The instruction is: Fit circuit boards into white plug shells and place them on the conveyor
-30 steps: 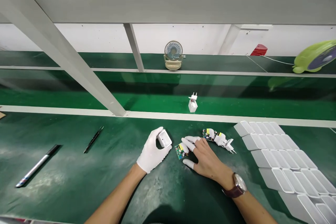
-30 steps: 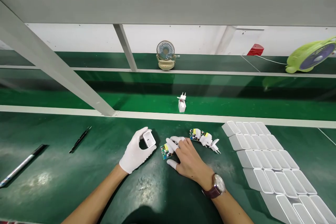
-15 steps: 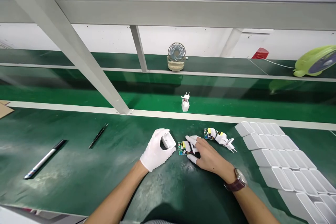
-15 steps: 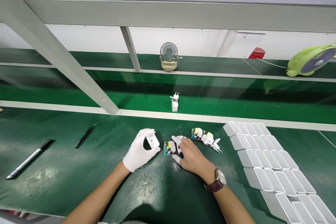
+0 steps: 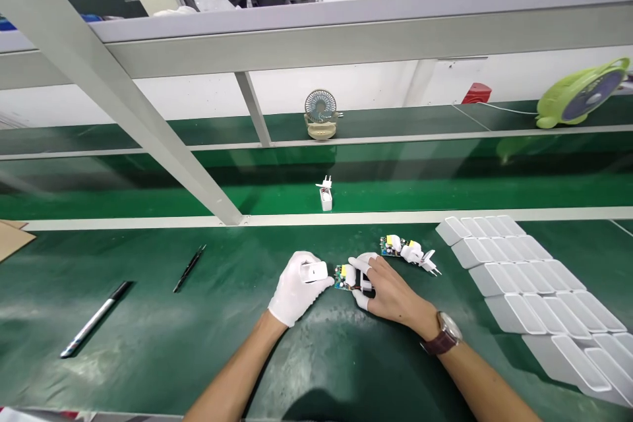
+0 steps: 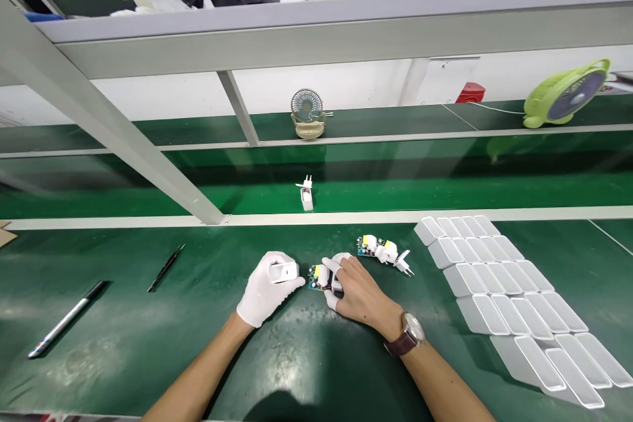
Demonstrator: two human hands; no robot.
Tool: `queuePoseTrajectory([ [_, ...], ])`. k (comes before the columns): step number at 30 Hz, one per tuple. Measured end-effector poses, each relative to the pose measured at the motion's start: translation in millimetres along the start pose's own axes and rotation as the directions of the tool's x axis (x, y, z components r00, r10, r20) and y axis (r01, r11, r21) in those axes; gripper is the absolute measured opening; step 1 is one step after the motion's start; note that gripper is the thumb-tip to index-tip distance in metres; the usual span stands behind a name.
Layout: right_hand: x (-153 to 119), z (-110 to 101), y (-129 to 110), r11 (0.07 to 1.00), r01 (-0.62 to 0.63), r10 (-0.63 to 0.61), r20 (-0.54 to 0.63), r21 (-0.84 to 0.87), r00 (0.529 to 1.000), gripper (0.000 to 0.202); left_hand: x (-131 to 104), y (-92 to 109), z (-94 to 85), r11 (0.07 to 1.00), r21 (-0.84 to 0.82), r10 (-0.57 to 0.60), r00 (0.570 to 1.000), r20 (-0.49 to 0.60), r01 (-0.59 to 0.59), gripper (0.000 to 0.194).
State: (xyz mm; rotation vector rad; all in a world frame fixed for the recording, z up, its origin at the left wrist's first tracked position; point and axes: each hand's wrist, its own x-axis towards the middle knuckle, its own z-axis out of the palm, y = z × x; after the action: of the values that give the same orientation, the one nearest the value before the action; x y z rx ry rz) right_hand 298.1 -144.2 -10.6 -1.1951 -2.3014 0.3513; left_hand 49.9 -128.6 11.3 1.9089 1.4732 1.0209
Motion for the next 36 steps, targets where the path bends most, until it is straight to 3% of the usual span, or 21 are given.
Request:
queuePoseTrajectory([
  [3,1.4,-3.4,-2.5,1.000,-0.006,0.006,-0.040,0.008,0.999,0.058,1.3,-8.0,0.3,0.990,0.108,0.084,0.996,0.030,-0.087,0.029],
  [6,2.1,-7.2,-2.4,1.000,-0.008,0.009,-0.046,0.021,0.999,0.053,0.5,-11.0,1.6,0.963,0.155,0.207,0.972,0.107,-0.222,0.053],
  [10,0.8,-6.6,1.0,0.999,-0.014,0.016,-0.033,0.051,0.999,0.050,-2.0,-9.0,7.2,0.950,0.185,0.205,0.948,0.244,-0.253,0.084],
  [12,0.1,-4.8,2.6,0.997,-0.041,0.043,-0.026,0.062,0.999,0.052,-1.4,-8.2,10.7,0.946,0.200,0.208,0.952,0.223,-0.254,0.077],
  [17,1.7,-6.6,2.2,0.995,-0.043,0.052,-0.096,0.095,0.994,0.058,4.1,-7.9,14.0,0.955,0.189,0.211,0.971,0.112,-0.229,0.033],
  [23,4.1,-21.5,-11.8,0.972,0.032,0.031,-0.258,0.234,0.966,0.057,6.1,-7.1,13.4,0.967,0.148,0.194,0.976,0.096,-0.207,0.028],
  [28,2.4,-22.3,-24.2,0.950,0.085,-0.014,-0.228,0.301,0.973,0.062,6.9,-1.5,13.1,0.948,0.135,0.271,0.954,0.125,-0.287,0.019],
  [36,2.3,-14.9,-29.6,0.953,0.118,-0.062,-0.202,0.279,0.977,0.066,7.1,8.2,10.2,0.946,0.133,0.266,0.944,0.197,-0.295,0.014],
])
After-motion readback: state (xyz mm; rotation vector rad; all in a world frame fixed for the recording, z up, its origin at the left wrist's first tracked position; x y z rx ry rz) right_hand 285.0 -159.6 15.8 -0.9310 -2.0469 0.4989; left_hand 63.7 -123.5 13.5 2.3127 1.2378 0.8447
